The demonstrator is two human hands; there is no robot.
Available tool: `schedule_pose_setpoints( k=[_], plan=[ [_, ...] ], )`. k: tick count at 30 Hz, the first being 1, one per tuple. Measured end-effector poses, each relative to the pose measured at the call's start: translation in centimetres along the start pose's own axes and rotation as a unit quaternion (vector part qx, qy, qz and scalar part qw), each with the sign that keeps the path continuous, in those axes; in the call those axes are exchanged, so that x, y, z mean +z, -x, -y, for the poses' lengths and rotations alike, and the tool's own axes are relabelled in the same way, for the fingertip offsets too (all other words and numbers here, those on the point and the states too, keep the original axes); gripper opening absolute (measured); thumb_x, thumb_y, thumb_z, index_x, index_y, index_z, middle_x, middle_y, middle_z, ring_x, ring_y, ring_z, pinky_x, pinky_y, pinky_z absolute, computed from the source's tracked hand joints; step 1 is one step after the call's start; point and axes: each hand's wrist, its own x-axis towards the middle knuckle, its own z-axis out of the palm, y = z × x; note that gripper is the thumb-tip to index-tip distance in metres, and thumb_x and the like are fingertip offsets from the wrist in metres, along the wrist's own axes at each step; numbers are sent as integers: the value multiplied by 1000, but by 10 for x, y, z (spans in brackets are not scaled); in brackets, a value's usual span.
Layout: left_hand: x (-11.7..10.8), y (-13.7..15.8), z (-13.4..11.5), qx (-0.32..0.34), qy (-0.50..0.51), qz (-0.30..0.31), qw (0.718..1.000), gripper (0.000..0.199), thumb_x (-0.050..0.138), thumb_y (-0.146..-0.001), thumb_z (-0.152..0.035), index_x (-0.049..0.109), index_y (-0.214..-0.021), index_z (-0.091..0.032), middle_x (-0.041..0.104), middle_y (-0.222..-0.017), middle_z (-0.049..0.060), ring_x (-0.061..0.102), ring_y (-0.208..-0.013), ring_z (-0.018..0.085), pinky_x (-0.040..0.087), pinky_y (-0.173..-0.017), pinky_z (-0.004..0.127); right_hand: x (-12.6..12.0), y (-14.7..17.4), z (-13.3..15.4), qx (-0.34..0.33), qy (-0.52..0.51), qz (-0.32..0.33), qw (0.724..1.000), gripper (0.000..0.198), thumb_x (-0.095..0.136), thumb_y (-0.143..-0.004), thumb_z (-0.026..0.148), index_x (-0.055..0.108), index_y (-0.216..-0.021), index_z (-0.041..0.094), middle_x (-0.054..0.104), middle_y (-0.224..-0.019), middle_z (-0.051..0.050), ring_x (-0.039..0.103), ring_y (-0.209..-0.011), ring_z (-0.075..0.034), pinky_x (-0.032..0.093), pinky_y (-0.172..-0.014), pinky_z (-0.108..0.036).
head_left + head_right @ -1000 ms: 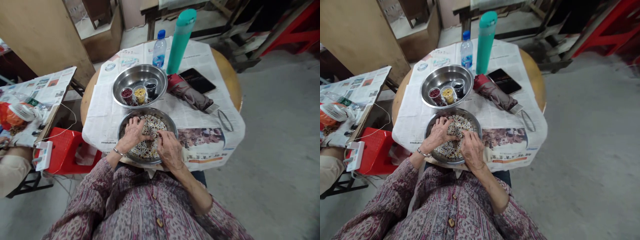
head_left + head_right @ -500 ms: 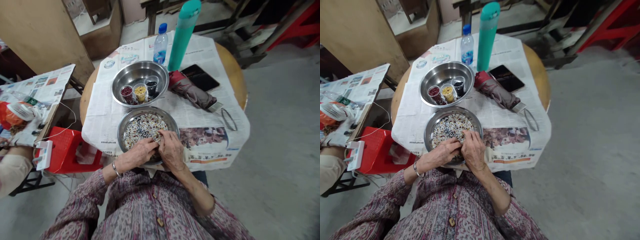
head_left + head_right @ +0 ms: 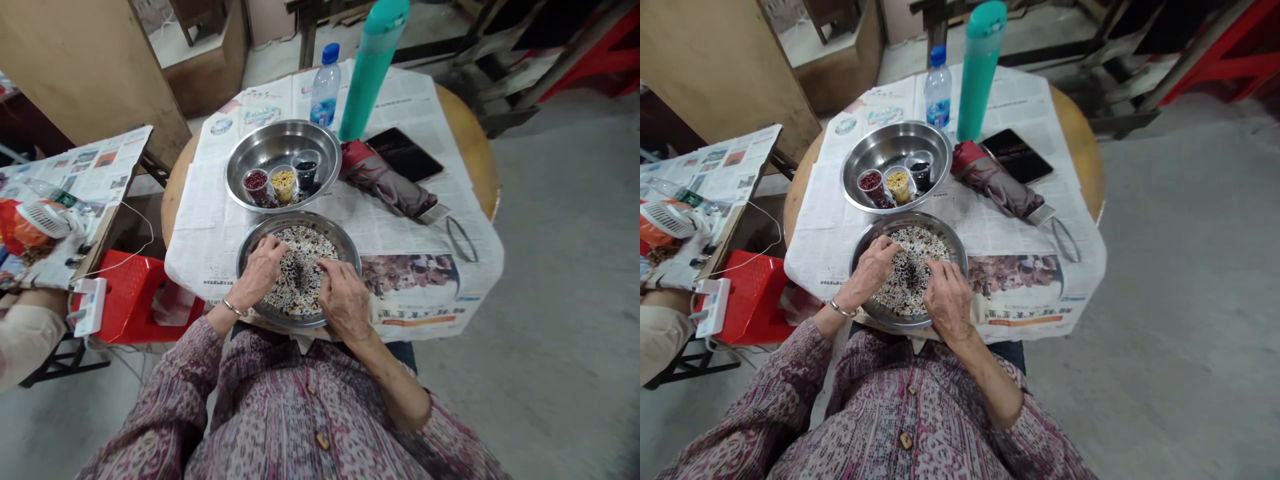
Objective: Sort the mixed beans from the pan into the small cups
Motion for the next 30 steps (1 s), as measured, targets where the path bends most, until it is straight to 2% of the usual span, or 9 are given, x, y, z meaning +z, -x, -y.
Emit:
schedule_pose_setpoints(
  k=[4,7,8,10,13,18,21,25,30],
  plan=[
    [-5,16,10,-42,-11,-33,999,29,57,-96,-19,56,-125,-21,52,-119,10,51,-111,26,51,-99,46,-1,0,0,2,-4,4,1000,34,40,-92,9,63,-115,17,71,-104,-11,62,-99,-25,51,-90,-40],
    [-8,33,5,-39,2,0,999,63,78,-83,-36,48,-135,-22,47,-127,11,49,-116,30,51,-98,50,-1,0,0,2,-11,5,1000,35,40,-91,9,63,-116,17,71,-105,-12,62,-100,-26,51,-91,-41],
    [-8,37,2,-32,14,13,999,65,81,-80,-36,48,-135,-23,47,-128,11,49,-116,30,52,-98,50,0,0,0,1,-11,5,1000,35,40,-91,9,63,-116,17,71,-105,-12,62,-100,-25,51,-91,-41],
    [-7,42,-5,-13,56,33,998,50,76,-84,-29,53,-128,-23,49,-122,9,52,-113,27,52,-97,46,0,0,0,0,-9,5,1000,34,39,-92,10,63,-115,18,71,-103,-11,62,-99,-25,51,-90,-41],
    [-1,37,-16,19,126,54,990,21,55,-95,-13,59,-114,-20,54,-106,5,57,-99,19,54,-93,37,0,0,0,-1,-4,3,1000,34,39,-93,10,63,-114,19,71,-100,-10,62,-98,-25,52,-89,-41],
    [10,3,-30,88,133,55,986,22,44,-96,-5,62,-102,-16,58,-98,6,57,-95,18,53,-92,34,-1,-1,1,-1,-1,-6,1000,33,37,-95,11,62,-116,17,70,-104,-12,61,-100,-26,51,-91,-42],
    [12,-17,-31,100,83,15,991,24,48,-96,-8,64,-110,-17,59,-114,8,53,-110,21,49,-102,39,-1,-2,2,4,-2,-18,1000,35,37,-95,10,61,-119,18,70,-108,-12,61,-102,-26,51,-94,-43],
    [7,-26,-23,86,4,-3,996,32,51,-97,-13,63,-125,-25,53,-140,7,45,-127,28,45,-105,48,-2,-2,3,-8,0,-25,1000,36,37,-94,8,61,-120,17,70,-109,-13,61,-103,-26,51,-94,-41],
    [-2,-6,-5,18,-40,8,999,33,48,-96,-7,66,-119,-23,59,-133,8,52,-118,27,50,-96,43,-3,-2,3,-9,-6,-14,1000,36,39,-92,6,61,-118,16,70,-109,-13,60,-104,-26,51,-93,-40]
  ],
)
